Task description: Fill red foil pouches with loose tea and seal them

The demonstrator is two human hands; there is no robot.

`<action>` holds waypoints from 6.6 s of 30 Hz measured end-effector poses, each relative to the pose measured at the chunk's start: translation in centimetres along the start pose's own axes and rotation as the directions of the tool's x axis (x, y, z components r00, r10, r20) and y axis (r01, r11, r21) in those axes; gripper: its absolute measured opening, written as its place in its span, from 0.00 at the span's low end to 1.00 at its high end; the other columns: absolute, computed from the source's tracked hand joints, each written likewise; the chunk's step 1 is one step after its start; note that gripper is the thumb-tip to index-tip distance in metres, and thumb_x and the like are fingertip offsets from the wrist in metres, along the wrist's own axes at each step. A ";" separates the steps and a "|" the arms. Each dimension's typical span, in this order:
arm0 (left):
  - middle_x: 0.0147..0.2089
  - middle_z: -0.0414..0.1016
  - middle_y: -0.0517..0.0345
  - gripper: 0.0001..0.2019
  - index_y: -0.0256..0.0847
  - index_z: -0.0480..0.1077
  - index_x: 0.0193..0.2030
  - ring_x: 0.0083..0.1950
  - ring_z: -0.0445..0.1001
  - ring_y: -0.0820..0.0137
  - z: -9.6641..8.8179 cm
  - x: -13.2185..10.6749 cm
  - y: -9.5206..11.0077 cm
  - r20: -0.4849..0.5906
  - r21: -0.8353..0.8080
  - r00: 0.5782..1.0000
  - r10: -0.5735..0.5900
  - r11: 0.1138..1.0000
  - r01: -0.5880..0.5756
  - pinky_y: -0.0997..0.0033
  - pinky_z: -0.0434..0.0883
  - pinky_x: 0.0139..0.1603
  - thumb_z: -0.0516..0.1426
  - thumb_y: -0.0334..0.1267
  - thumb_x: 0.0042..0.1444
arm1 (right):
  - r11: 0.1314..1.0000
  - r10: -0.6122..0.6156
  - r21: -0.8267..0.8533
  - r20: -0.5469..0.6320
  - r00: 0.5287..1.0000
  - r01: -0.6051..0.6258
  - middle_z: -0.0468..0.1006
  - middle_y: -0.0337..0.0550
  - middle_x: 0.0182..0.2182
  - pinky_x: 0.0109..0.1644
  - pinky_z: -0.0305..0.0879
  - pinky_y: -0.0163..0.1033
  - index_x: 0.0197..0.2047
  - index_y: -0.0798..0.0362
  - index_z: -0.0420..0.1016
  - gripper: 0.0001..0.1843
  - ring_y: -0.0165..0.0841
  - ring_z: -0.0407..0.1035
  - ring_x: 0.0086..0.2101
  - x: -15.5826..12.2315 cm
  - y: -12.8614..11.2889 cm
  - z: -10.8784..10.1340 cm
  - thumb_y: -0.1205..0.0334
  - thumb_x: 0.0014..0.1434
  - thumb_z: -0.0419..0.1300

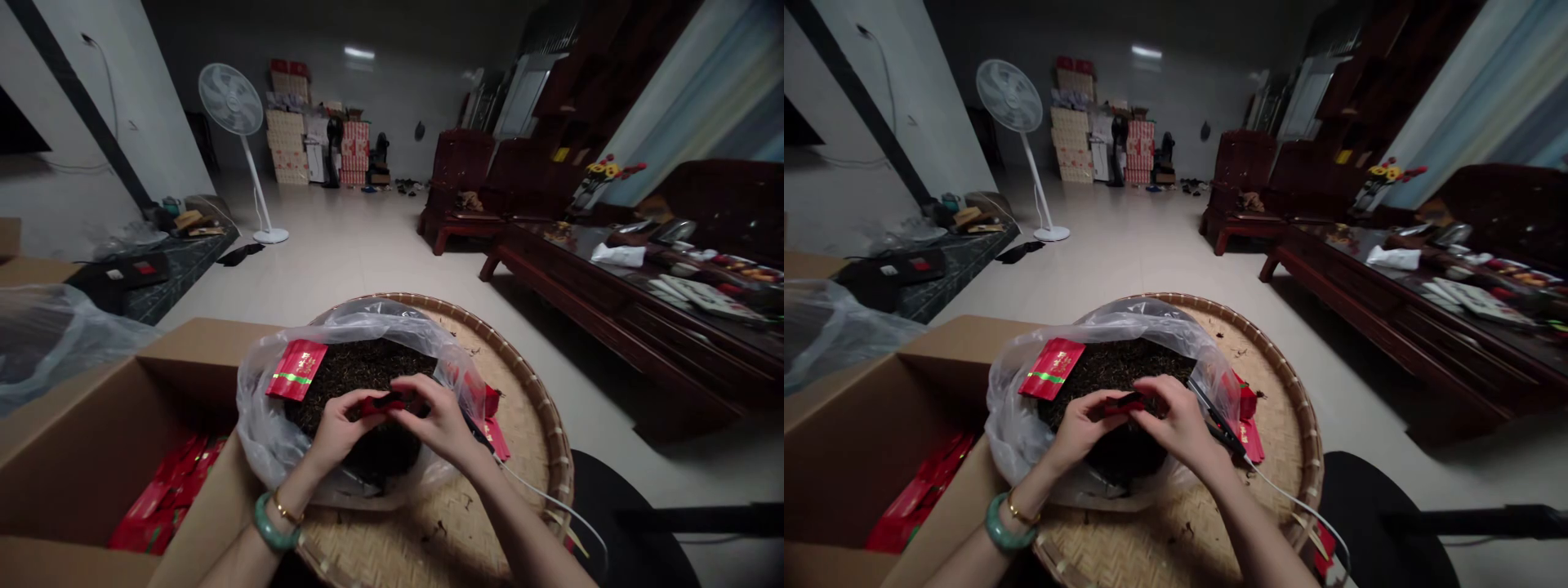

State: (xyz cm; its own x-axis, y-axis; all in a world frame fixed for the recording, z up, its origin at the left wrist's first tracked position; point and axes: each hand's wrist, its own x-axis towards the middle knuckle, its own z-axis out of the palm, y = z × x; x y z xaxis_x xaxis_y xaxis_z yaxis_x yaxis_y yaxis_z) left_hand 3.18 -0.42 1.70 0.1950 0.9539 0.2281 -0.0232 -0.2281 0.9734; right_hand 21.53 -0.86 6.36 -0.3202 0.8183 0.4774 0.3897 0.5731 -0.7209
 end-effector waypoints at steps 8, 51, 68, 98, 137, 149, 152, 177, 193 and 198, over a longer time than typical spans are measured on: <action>0.39 0.82 0.54 0.06 0.41 0.79 0.35 0.43 0.79 0.65 -0.3 -0.7 1.5 0.012 0.091 0.993 0.121 0.988 -0.122 0.69 0.73 0.48 0.62 0.35 0.50 | 0.996 -0.017 0.092 -0.035 0.999 0.020 0.77 0.43 0.30 0.36 0.68 0.36 0.33 0.51 0.78 0.06 0.32 0.71 0.33 -1.4 0.4 0.6 0.68 0.55 0.60; 0.46 0.79 0.42 0.26 0.33 0.74 0.39 0.33 0.80 0.65 2.8 -0.4 0.9 0.152 -0.457 0.777 -0.612 0.653 0.604 0.74 0.73 0.28 0.71 0.42 0.31 | 0.824 0.377 -0.426 -0.078 0.923 -0.373 0.75 0.53 0.47 0.50 0.66 0.50 0.56 0.52 0.67 0.30 0.45 0.69 0.48 -5.9 9.0 -2.7 0.64 0.49 0.65; 0.30 0.79 0.56 0.19 0.32 0.75 0.34 0.30 0.74 0.69 3.1 -0.3 1.4 0.236 -0.182 0.892 -0.385 0.884 0.430 0.73 0.69 0.34 0.69 0.40 0.35 | 0.971 0.240 -0.091 0.351 0.905 -0.222 0.79 0.44 0.39 0.42 0.67 0.40 0.50 0.52 0.75 0.25 0.37 0.71 0.38 -0.7 -0.1 -5.2 0.64 0.45 0.67; 0.24 0.71 0.63 0.15 0.34 0.69 0.28 0.26 0.66 0.73 2.9 -0.1 1.3 0.156 0.033 0.866 -0.475 0.879 0.476 0.73 0.64 0.30 0.66 0.38 0.34 | 0.902 0.411 0.006 0.285 0.866 -0.431 0.81 0.43 0.39 0.44 0.66 0.41 0.42 0.53 0.80 0.14 0.40 0.73 0.40 0.4 0.7 -2.6 0.64 0.50 0.63; 0.32 0.77 0.54 0.32 0.35 0.67 0.46 0.27 0.76 0.68 3.7 -1.0 1.2 0.107 -0.367 0.865 -0.491 0.789 0.493 0.70 0.71 0.31 0.60 0.61 0.44 | 0.910 0.411 0.100 -0.074 0.909 -0.403 0.79 0.46 0.36 0.39 0.68 0.40 0.40 0.53 0.76 0.16 0.37 0.72 0.35 -1.5 3.7 -0.4 0.50 0.55 0.59; 0.20 0.64 0.64 0.20 0.35 0.69 0.22 0.23 0.59 0.77 3.0 -0.1 0.8 -0.121 -0.172 0.935 -0.333 0.935 0.311 0.77 0.58 0.24 0.60 0.53 0.47 | 0.888 0.416 0.200 0.035 0.909 -0.414 0.70 0.39 0.20 0.30 0.60 0.35 0.20 0.54 0.70 0.20 0.31 0.64 0.25 -1.3 1.7 1.5 0.47 0.55 0.58; 0.19 0.65 0.64 0.22 0.34 0.69 0.22 0.22 0.60 0.77 3.2 -0.5 0.6 -0.115 -0.223 0.927 -0.357 0.919 0.326 0.76 0.59 0.24 0.59 0.56 0.47 | 0.811 0.500 0.297 0.100 0.861 -0.505 0.64 0.35 0.18 0.24 0.57 0.33 0.22 0.53 0.68 0.23 0.28 0.60 0.20 -1.9 1.7 1.7 0.42 0.56 0.54; 0.56 0.70 0.39 0.15 0.36 0.71 0.50 0.58 0.65 0.51 -6.6 1.1 -1.3 -0.326 0.889 0.877 0.351 0.429 0.159 0.49 0.63 0.58 0.56 0.35 0.55 | 0.838 0.389 0.351 0.154 0.909 -0.418 0.76 0.49 0.47 0.54 0.66 0.51 0.47 0.51 0.74 0.21 0.43 0.70 0.49 -0.2 0.1 3.5 0.48 0.54 0.60; 0.45 0.79 0.50 0.15 0.40 0.77 0.35 0.51 0.72 0.59 -9.0 0.9 0.1 -0.262 0.874 0.921 0.287 0.476 0.100 0.56 0.67 0.55 0.48 0.29 0.55 | 0.779 0.549 0.368 -0.008 0.836 -0.508 0.79 0.51 0.37 0.32 0.74 0.44 0.42 0.54 0.76 0.26 0.42 0.74 0.35 -4.4 3.6 2.8 0.40 0.54 0.57; 0.42 0.79 0.54 0.14 0.42 0.75 0.34 0.52 0.69 0.61 -5.3 -0.9 -0.7 -0.108 0.831 0.895 0.434 0.534 -0.158 0.56 0.68 0.55 0.48 0.29 0.58 | 0.612 0.624 0.573 0.076 0.778 -0.546 0.77 0.50 0.35 0.31 0.74 0.43 0.44 0.55 0.73 0.32 0.38 0.74 0.34 -4.2 3.3 3.8 0.35 0.49 0.59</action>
State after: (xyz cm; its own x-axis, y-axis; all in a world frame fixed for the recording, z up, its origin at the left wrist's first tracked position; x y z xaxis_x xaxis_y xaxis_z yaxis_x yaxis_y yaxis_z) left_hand -2.20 -0.11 0.92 0.0584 0.7755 0.6286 0.7712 -0.4349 0.4649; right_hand 20.89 -2.61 0.09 -0.0715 0.9907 -0.1161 -0.0812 -0.1218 -0.9892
